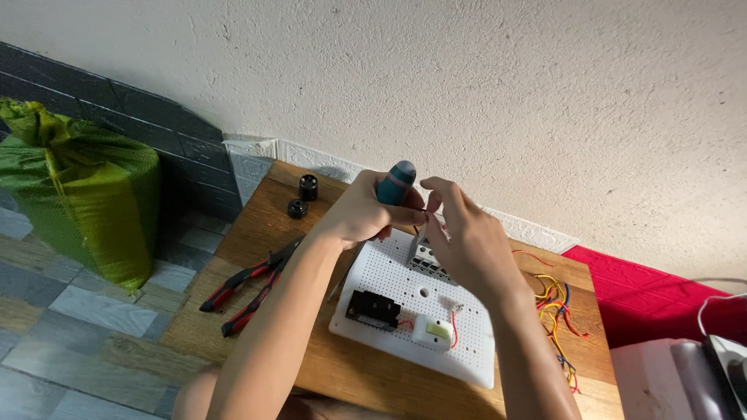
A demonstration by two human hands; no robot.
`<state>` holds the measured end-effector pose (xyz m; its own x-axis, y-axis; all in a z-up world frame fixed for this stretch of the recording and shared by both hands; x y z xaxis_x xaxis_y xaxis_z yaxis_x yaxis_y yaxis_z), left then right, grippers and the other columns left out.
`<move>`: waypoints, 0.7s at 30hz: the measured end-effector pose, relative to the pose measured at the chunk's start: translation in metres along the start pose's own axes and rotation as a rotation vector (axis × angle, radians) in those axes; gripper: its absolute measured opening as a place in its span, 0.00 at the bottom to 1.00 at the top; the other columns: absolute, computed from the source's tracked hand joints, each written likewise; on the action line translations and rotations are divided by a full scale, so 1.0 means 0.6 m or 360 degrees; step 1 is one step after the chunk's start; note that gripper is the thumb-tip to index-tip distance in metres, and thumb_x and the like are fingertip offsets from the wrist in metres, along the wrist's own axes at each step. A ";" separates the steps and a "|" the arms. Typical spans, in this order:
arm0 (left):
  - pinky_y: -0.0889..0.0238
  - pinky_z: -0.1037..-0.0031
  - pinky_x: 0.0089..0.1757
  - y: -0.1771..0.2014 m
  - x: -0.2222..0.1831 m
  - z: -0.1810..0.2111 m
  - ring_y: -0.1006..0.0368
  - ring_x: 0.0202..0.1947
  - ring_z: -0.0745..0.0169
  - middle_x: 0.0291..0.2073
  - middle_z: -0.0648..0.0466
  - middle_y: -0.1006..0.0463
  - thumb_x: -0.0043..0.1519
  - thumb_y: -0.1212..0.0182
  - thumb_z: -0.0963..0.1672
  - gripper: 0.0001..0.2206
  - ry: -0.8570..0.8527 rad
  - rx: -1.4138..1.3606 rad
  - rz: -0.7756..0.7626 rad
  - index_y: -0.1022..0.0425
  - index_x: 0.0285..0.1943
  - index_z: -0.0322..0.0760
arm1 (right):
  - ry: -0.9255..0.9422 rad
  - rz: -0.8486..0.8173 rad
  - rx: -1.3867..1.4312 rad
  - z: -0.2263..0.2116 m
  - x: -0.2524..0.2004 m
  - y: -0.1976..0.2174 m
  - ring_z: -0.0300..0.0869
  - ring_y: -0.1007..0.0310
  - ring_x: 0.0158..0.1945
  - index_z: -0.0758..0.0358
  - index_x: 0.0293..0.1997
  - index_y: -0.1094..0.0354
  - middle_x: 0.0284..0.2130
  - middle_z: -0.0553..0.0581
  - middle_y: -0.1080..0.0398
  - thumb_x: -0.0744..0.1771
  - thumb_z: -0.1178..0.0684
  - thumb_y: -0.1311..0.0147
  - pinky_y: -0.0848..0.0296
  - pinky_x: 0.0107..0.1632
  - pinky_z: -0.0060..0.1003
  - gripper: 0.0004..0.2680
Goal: Tightening screws on a terminal block to secure electrical wires during circuit assembly.
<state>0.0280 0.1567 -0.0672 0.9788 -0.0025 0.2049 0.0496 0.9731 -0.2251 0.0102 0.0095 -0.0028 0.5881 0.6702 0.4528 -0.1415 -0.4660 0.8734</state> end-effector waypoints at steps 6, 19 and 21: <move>0.34 0.78 0.17 -0.010 -0.003 0.003 0.29 0.10 0.59 0.18 0.46 0.25 0.49 0.26 0.37 0.06 -0.0086 0.0134 0.0056 0.20 0.31 0.33 | 0.0016 0.0129 0.0856 0.004 0.034 0.035 0.57 0.25 0.57 0.64 0.63 0.32 0.52 0.63 0.25 0.67 0.61 0.43 0.27 0.52 0.52 0.17; 0.41 0.78 0.30 -0.025 -0.011 0.020 0.33 0.23 0.68 0.20 0.55 0.28 0.53 0.29 0.35 0.08 -0.0203 0.0445 -0.0104 0.24 0.33 0.36 | -0.0114 0.0512 0.1385 0.033 0.032 0.056 0.53 0.22 0.50 0.66 0.57 0.33 0.46 0.65 0.24 0.64 0.64 0.35 0.21 0.54 0.46 0.17; 0.49 0.82 0.28 -0.025 -0.008 0.022 0.40 0.22 0.74 0.20 0.62 0.32 0.57 0.26 0.39 0.09 -0.0129 0.0530 -0.0144 0.25 0.36 0.40 | -0.0159 0.0624 0.1508 0.058 0.017 0.085 0.43 0.22 0.47 0.64 0.57 0.38 0.49 0.61 0.25 0.65 0.62 0.37 0.16 0.49 0.34 0.17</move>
<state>0.0199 0.1449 -0.0521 0.9538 -0.0869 0.2878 0.0548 0.9915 0.1177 0.0367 -0.0278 0.0402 0.7054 0.3421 0.6208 0.3229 -0.9348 0.1482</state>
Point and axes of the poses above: each hand's wrist, its own x-axis towards the middle knuckle, its own y-axis out of the back of the hand, z = x × y, the point moved 5 cm from there along x, towards the middle knuckle
